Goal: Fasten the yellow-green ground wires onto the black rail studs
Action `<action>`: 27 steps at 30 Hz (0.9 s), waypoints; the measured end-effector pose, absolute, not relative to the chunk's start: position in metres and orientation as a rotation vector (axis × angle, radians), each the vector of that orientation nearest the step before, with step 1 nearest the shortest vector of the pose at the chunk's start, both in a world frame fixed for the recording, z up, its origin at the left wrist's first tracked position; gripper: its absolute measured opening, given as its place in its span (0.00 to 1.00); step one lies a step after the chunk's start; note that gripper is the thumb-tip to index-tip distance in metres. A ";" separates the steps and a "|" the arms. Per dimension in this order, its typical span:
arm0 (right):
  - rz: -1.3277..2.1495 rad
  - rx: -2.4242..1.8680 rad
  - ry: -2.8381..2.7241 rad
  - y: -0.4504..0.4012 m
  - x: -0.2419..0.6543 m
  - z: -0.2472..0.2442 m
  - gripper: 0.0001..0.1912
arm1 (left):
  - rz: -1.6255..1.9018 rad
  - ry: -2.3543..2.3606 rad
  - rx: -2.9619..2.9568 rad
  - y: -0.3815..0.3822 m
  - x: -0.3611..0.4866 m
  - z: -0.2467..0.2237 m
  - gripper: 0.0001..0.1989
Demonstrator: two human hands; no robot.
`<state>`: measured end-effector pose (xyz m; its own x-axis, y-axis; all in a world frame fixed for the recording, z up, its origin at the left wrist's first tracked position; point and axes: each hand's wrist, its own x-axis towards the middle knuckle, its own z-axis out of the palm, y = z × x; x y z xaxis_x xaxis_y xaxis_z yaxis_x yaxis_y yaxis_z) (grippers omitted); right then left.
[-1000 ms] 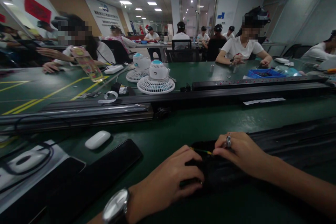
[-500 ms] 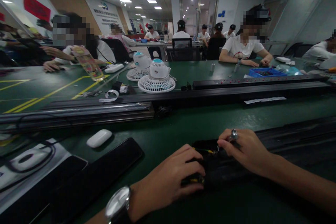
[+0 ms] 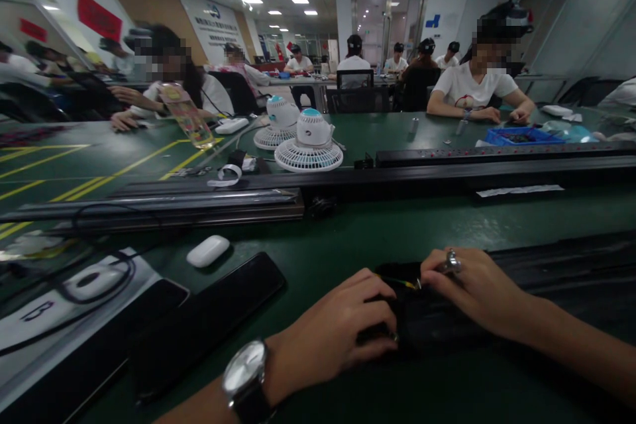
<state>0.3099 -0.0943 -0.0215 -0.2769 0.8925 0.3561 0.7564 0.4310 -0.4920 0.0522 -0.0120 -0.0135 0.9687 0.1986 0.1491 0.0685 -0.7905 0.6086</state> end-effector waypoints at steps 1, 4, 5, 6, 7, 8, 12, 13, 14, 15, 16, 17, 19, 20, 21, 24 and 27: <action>0.315 -1.392 -2.101 -0.095 0.310 -0.022 0.16 | 0.261 0.180 2.485 -0.012 0.052 -0.014 0.04; 0.328 -1.399 -2.114 -0.096 0.311 -0.021 0.15 | 0.243 0.162 2.500 -0.011 0.052 -0.013 0.04; 0.324 -1.392 -2.117 -0.097 0.311 -0.020 0.14 | 0.244 0.155 2.500 -0.011 0.052 -0.012 0.04; 0.317 -1.383 -2.116 -0.097 0.311 -0.019 0.14 | 0.247 0.150 2.498 -0.011 0.052 -0.012 0.04; 0.310 -1.376 -2.109 -0.097 0.311 -0.018 0.14 | 0.253 0.146 2.494 -0.010 0.052 -0.011 0.04; 0.304 -1.372 -2.099 -0.097 0.312 -0.017 0.15 | 0.258 0.142 2.490 -0.009 0.052 -0.011 0.05; 0.294 -1.404 -2.085 -0.096 0.311 -0.014 0.17 | 0.230 0.134 2.482 -0.008 0.051 -0.008 0.11; 0.297 -1.414 -2.086 -0.096 0.310 -0.013 0.17 | 0.220 0.135 2.483 -0.008 0.051 -0.008 0.13; 0.300 -1.422 -2.085 -0.096 0.310 -0.013 0.17 | 0.214 0.136 2.486 -0.008 0.051 -0.008 0.15; 0.304 -1.427 -2.082 -0.096 0.310 -0.013 0.17 | 0.212 0.139 2.488 -0.008 0.051 -0.007 0.15; 0.307 -1.429 -2.073 -0.096 0.311 -0.013 0.17 | 0.214 0.141 2.490 -0.008 0.051 -0.007 0.15; 0.308 -1.431 -2.062 -0.096 0.311 -0.014 0.16 | 0.219 0.142 2.490 -0.009 0.051 -0.008 0.14; 0.306 -1.435 -2.033 -0.095 0.311 -0.014 0.15 | 0.234 0.146 2.479 -0.009 0.052 -0.008 0.12; 0.304 -1.435 -2.019 -0.095 0.311 -0.014 0.14 | 0.242 0.153 2.469 -0.009 0.052 -0.009 0.13; 0.301 -1.433 -2.011 -0.094 0.311 -0.014 0.13 | 0.251 0.160 2.458 -0.009 0.053 -0.010 0.14; 0.300 -1.426 -2.014 -0.093 0.310 -0.014 0.13 | 0.264 0.175 2.442 -0.009 0.053 -0.011 0.12; 0.294 -1.450 -2.026 -0.092 0.310 -0.012 0.14 | 0.268 0.181 2.453 -0.009 0.053 -0.012 0.06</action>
